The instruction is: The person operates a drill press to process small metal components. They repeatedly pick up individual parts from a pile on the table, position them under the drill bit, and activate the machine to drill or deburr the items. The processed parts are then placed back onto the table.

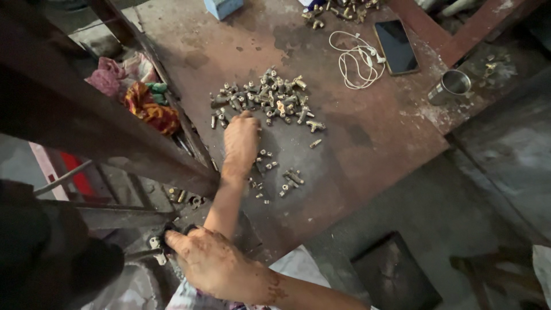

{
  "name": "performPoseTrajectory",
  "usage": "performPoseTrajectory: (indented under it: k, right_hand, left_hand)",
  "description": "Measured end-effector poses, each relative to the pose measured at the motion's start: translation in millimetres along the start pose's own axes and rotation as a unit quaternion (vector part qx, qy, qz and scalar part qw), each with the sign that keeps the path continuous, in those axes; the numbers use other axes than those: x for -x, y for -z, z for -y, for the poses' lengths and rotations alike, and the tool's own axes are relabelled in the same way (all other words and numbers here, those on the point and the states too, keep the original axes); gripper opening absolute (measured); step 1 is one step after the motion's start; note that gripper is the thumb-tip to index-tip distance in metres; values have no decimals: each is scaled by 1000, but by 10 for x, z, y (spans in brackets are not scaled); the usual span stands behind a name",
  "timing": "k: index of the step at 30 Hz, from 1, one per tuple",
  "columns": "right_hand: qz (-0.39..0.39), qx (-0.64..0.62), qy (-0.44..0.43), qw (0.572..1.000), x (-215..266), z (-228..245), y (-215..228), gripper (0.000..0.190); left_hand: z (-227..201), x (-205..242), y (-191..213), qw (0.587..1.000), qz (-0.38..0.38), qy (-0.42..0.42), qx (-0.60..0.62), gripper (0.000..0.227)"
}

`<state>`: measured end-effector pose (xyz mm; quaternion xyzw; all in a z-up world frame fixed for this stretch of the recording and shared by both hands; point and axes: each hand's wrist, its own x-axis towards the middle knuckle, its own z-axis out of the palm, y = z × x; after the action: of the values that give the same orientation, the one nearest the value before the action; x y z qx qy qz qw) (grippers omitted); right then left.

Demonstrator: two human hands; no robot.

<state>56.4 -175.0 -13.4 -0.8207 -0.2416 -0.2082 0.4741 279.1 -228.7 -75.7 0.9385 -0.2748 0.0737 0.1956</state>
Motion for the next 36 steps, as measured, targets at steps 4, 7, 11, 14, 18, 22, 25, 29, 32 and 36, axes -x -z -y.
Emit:
performPoseTrajectory:
  k: [4, 7, 11, 14, 18, 22, 25, 29, 32, 36]
  right_hand:
    - [-4, 3, 70, 998, 47, 27, 69, 53]
    - [-20, 8, -13, 1000, 15, 53, 12, 50]
    - [30, -6, -64, 997, -35, 16, -44, 42]
    - [112, -2, -142, 983, 7, 4, -87, 35]
    - [-12, 37, 5, 999, 60, 0, -76, 43]
    - [-43, 26, 10, 999, 89, -18, -112, 41]
    - [58, -45, -109, 991, 97, -47, -151, 38]
    - [50, -5, -121, 991, 61, -54, -223, 36]
    - [76, -9, -173, 982, 7, -55, -247, 34]
    - [78, -5, -192, 978, -8, -15, -219, 33]
  left_hand:
    - [49, 190, 10, 985, -10, 66, 161, 23]
    - [91, 217, -106, 995, -19, 30, 99, 21]
    - [45, 50, -407, 998, -29, 25, 50, 17]
    - [52, 82, -648, 999, -33, 30, -2, 10]
    - [91, 194, -754, 994, -100, -14, 29, 2]
    - [23, 292, -494, 994, -59, 63, 62, 9]
    - [-77, 452, -48, 985, -48, 104, 127, 17]
    - [-305, 1175, 379, 971, -155, 74, 167, 37]
    - [-318, 1638, 388, 989, 38, 128, 68, 29]
    - [-395, 1923, 399, 986, 48, 157, 9, 35]
